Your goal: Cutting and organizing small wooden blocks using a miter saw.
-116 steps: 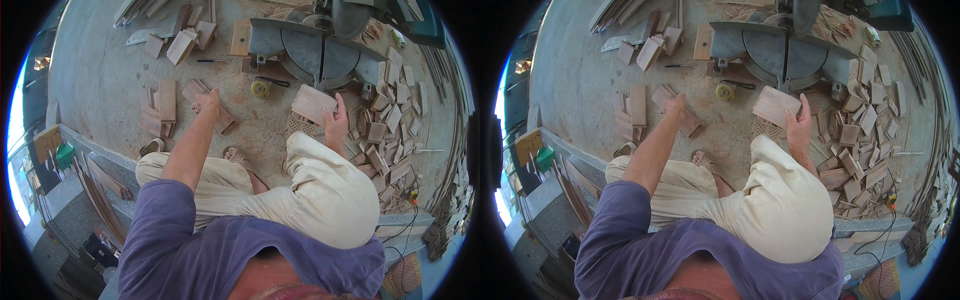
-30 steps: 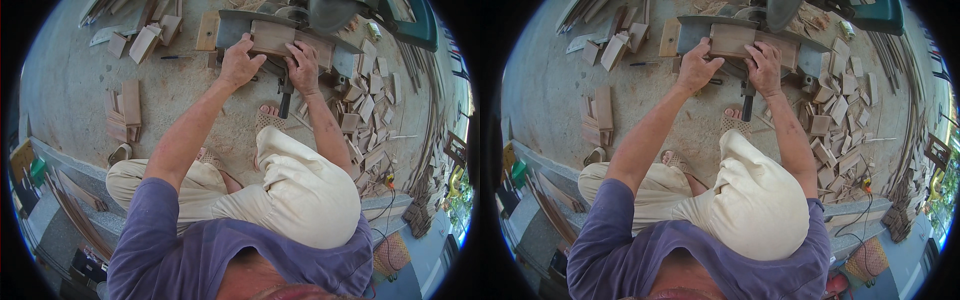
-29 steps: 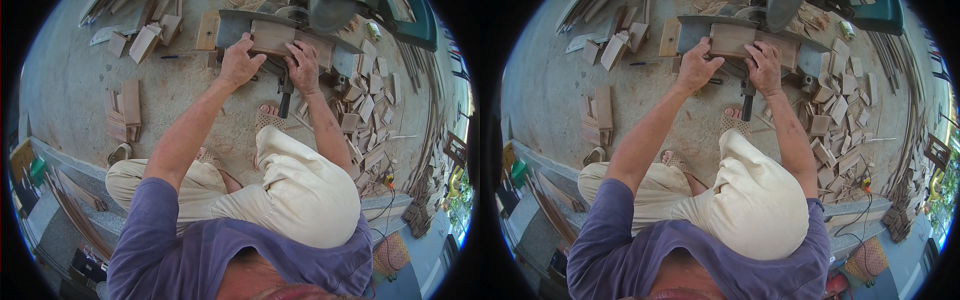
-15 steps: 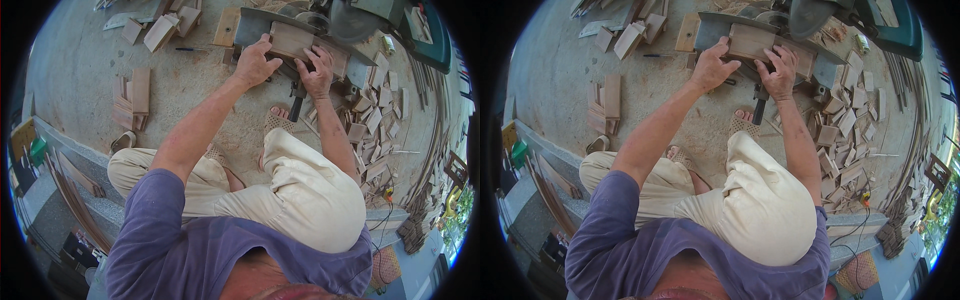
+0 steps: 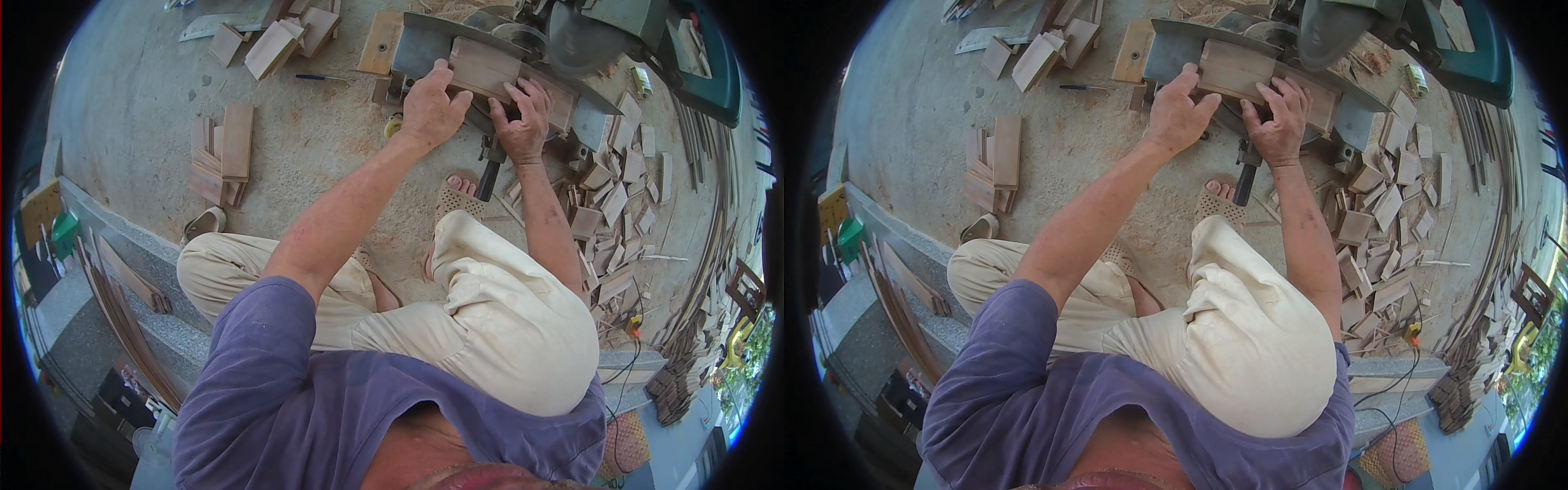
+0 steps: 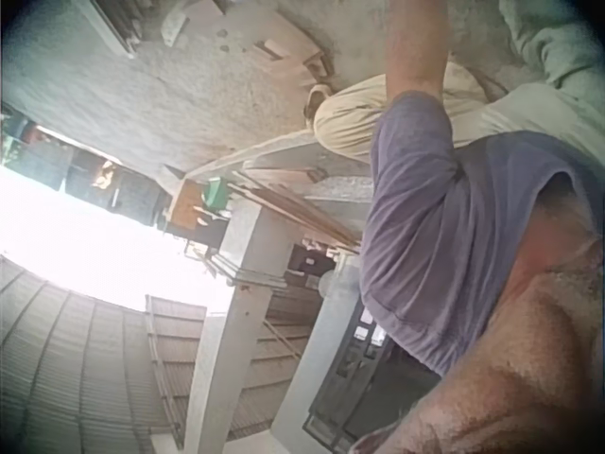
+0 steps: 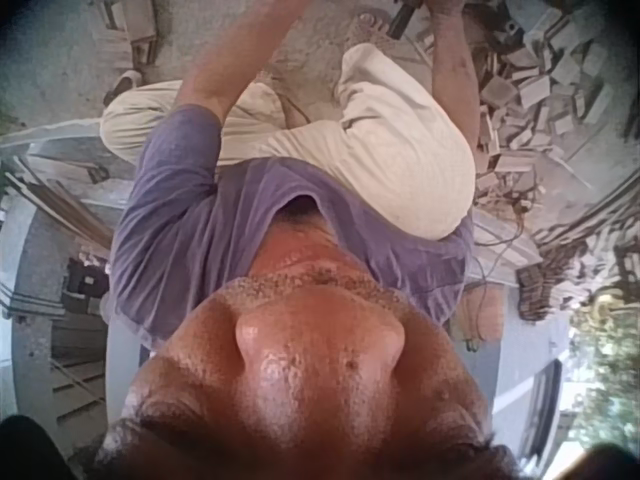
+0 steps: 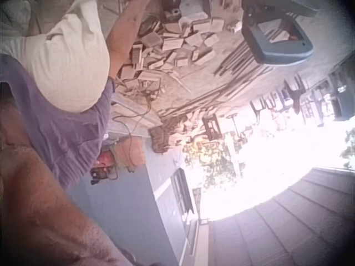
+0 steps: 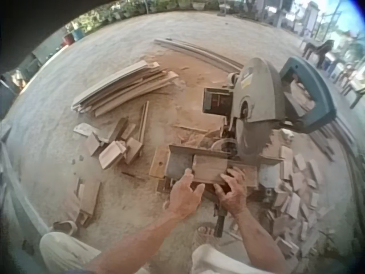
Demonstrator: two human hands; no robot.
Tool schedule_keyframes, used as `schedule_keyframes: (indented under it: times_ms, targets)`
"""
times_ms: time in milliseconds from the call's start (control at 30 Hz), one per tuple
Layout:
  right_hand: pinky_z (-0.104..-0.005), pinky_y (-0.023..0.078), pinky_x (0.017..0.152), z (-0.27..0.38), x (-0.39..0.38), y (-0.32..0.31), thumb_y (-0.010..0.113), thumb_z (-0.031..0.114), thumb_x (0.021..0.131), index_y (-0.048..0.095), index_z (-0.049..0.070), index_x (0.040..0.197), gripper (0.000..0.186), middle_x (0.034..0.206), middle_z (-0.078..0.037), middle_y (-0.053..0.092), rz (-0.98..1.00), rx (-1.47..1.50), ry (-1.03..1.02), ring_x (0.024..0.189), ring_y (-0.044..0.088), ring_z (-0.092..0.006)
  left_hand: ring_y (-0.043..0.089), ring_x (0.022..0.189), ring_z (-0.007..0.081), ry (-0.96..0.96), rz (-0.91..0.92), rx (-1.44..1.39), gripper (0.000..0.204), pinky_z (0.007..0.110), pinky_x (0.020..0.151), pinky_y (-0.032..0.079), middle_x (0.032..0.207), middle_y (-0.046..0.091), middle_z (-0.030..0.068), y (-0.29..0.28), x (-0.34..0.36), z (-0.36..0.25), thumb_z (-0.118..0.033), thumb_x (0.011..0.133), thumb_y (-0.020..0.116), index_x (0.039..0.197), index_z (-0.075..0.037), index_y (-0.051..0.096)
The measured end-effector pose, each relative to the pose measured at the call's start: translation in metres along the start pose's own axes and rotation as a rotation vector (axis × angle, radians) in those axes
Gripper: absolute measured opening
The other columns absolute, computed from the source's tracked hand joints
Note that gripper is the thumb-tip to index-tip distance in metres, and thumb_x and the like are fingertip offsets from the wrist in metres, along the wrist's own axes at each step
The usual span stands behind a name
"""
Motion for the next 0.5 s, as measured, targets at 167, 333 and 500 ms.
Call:
schedule_keyframes:
  times_ms: [167, 333, 500]
  targets:
    - [-0.0547, 0.036, 0.114, -0.003, -0.002, 0.001, 0.088, 0.028, 0.075, 0.074, 0.014, 0.114, 0.043, 0.123, -0.009, 0.065, 0.010, 0.008, 0.010, 0.125, 0.058, -0.0322, 0.060, 0.124, 0.0438, 0.195, -0.051, 0.169, 0.058, 0.045, 0.103, 0.049, 0.137, 0.057, 0.0337, 0.004, 0.002, -0.016, -0.035, 0.084, 0.078, 0.121, 0.008, 0.062]
    - [-0.0539, 0.035, 0.115, -0.004, -0.002, 0.001, 0.089, 0.032, 0.075, 0.074, 0.015, 0.113, 0.045, 0.122, -0.009, 0.066, -0.010, 0.006, 0.019, 0.125, 0.058, -0.0311, 0.058, 0.128, 0.0431, 0.115, 0.100, 0.095, 0.066, 0.044, 0.105, 0.049, 0.144, 0.054, 0.0310, 0.010, 0.026, -0.007, -0.038, 0.082, 0.079, 0.125, 0.009, 0.062]
    - [-0.0538, 0.035, 0.115, -0.003, -0.002, 0.001, 0.089, 0.032, 0.075, 0.073, 0.014, 0.113, 0.045, 0.122, -0.008, 0.065, -0.010, -0.001, 0.017, 0.125, 0.058, -0.0312, 0.061, 0.124, 0.0407, 0.289, 0.019, 0.244, 0.063, 0.043, 0.102, 0.051, 0.137, 0.058, 0.0281, 0.005, 0.025, -0.018, -0.039, 0.082, 0.079, 0.123, 0.007, 0.064]
Point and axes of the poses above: each hand's wrist, its own x-axis towards the middle knuckle, its own y-axis out of the palm, z = x × y, the point moved 9 cm from there along x, towards the middle knuckle
